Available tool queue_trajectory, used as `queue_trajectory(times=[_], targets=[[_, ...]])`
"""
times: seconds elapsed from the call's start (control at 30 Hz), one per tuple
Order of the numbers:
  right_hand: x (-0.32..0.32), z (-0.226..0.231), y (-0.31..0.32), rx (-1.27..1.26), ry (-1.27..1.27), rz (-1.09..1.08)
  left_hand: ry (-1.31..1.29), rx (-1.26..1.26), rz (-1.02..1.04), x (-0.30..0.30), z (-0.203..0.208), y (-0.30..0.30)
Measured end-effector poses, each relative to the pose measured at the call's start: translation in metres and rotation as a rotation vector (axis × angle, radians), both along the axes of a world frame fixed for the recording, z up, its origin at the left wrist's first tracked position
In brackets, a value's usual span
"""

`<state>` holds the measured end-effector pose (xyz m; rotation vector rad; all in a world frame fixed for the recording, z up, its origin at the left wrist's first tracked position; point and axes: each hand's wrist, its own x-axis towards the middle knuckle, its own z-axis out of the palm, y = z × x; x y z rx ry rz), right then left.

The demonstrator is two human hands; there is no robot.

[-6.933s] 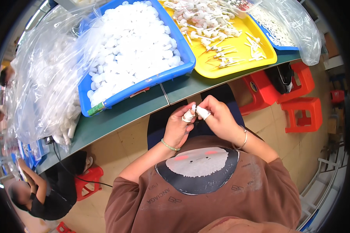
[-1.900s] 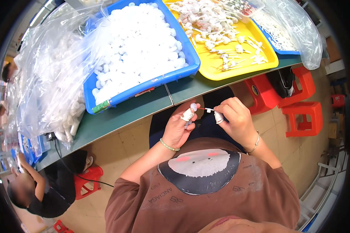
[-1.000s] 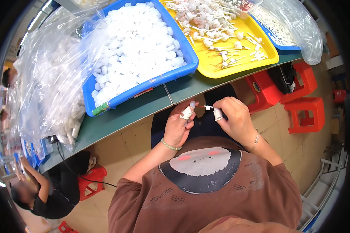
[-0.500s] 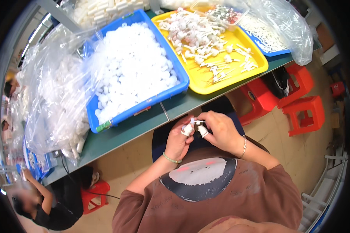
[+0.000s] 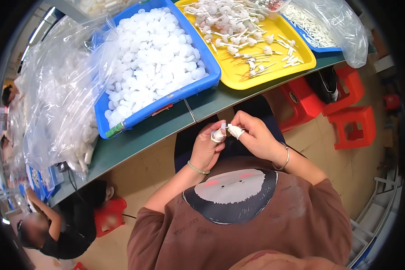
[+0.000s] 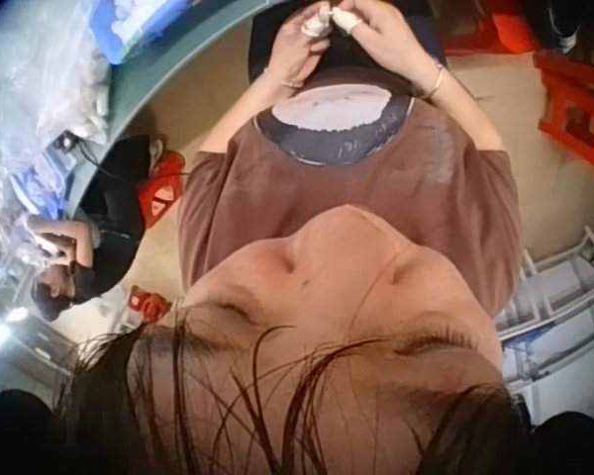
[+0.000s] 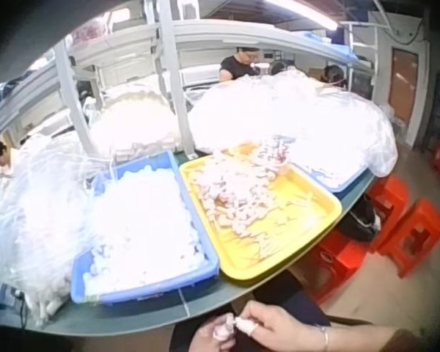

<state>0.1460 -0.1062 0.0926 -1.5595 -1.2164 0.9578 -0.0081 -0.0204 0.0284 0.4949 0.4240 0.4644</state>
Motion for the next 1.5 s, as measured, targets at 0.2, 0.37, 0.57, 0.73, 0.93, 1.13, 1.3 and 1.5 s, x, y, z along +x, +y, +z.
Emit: queue_trajectory(times=[0.2,0.37,0.57,0.73,0.93,1.13,1.3,1.5], targets=[[-0.008,-0.015,0.002,0.449,-0.704,0.071,0.067,-0.131,-0.05,-0.006,0.003,-0.005],[-0.002,-0.006,0.001,0.351,-0.717,0.127,0.07,-0.076,-0.046,-0.004,0.003,-0.001],[0.11,0.108,0.003,0.355,-0.969,-0.295,-0.053,-0.071,-0.069,-0.004,0.011,0.0],[0.179,0.113,0.03,-0.028,-1.027,0.025,-0.04,-0.073,-0.076,-0.004,0.012,-0.001],[0.175,0.113,0.047,-0.084,-1.12,0.11,-0.092,-0.078,-0.059,-0.004,0.017,0.003],[0.169,0.107,0.044,-0.054,-1.073,0.036,-0.107,-0.045,-0.054,-0.004,0.016,0.004],[0.163,0.105,0.04,0.291,-1.158,-0.003,-0.125,-0.042,-0.048,-0.007,0.018,0.003],[0.056,0.074,-0.003,0.464,-0.854,0.061,-0.126,-0.012,-0.001,-0.005,0.018,0.003]])
